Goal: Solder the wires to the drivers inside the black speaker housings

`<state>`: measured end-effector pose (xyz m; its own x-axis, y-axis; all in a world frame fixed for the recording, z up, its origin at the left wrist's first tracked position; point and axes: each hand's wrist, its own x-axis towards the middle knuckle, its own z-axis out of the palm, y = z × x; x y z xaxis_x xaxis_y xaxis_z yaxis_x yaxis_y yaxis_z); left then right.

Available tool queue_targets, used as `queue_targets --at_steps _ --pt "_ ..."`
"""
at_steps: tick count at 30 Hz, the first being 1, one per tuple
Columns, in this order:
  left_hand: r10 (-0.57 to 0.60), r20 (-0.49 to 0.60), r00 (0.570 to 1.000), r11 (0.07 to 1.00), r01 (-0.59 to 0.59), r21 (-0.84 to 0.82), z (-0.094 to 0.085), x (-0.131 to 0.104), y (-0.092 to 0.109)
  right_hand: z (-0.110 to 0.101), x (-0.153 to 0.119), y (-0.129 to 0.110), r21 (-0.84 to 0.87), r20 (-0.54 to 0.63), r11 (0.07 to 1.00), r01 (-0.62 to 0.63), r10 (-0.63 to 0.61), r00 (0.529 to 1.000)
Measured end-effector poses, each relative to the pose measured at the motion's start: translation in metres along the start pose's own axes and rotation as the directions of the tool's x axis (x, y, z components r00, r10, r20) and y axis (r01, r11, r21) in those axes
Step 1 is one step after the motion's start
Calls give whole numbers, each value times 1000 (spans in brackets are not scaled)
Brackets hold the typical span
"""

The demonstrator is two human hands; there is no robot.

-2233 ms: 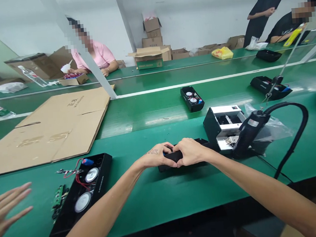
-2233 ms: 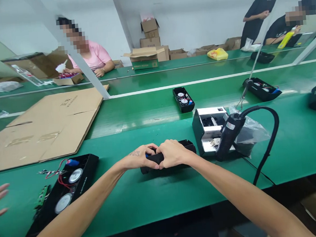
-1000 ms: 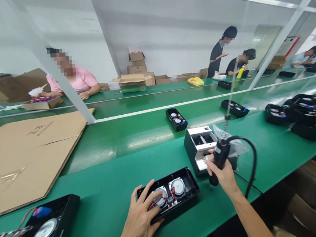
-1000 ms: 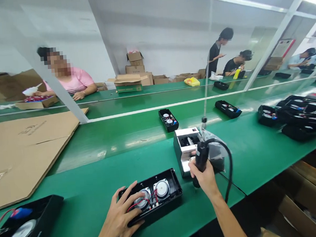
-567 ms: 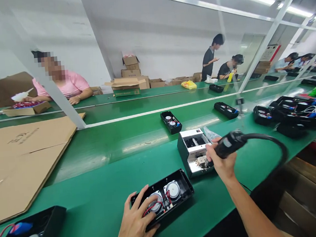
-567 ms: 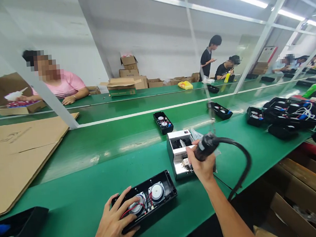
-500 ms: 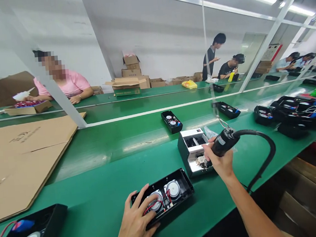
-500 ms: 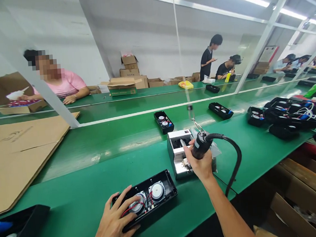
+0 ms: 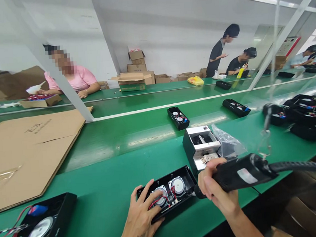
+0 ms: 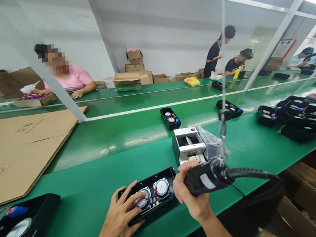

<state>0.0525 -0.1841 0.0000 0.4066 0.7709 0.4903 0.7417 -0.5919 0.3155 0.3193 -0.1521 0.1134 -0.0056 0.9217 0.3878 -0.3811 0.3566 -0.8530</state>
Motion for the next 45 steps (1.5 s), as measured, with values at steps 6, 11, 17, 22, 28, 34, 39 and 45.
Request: queue_targets --at_steps 6,11,17,22,28,34,39,45 --pt "15 1 1000 1000 -15 11 -1 1 0 13 -8 26 -87 49 994 -64 68 996" --pt "30 -7 1000 999 -30 29 -2 2 0 12 -9 35 -78 63 994 -75 80 995" --pt "41 -12 999 998 -40 40 -1 2 1 18 -8 40 -95 72 993 -71 78 994" --pt "27 -1 1000 999 -27 47 -1 1 0 25 -4 42 -175 98 982 -64 83 992" --pt "34 3 999 999 -34 15 2 0 -3 36 4 30 -241 145 969 -57 94 985" --pt "36 41 998 999 -38 31 0 0 -3 33 1 29 -329 131 944 15 30 991" --pt "27 24 999 1000 -27 7 0 0 -2 33 3 28 -355 140 935 24 28 990" --pt "23 23 999 1000 -23 4 0 0 -1 36 -4 28 -377 167 923 73 -9 986"
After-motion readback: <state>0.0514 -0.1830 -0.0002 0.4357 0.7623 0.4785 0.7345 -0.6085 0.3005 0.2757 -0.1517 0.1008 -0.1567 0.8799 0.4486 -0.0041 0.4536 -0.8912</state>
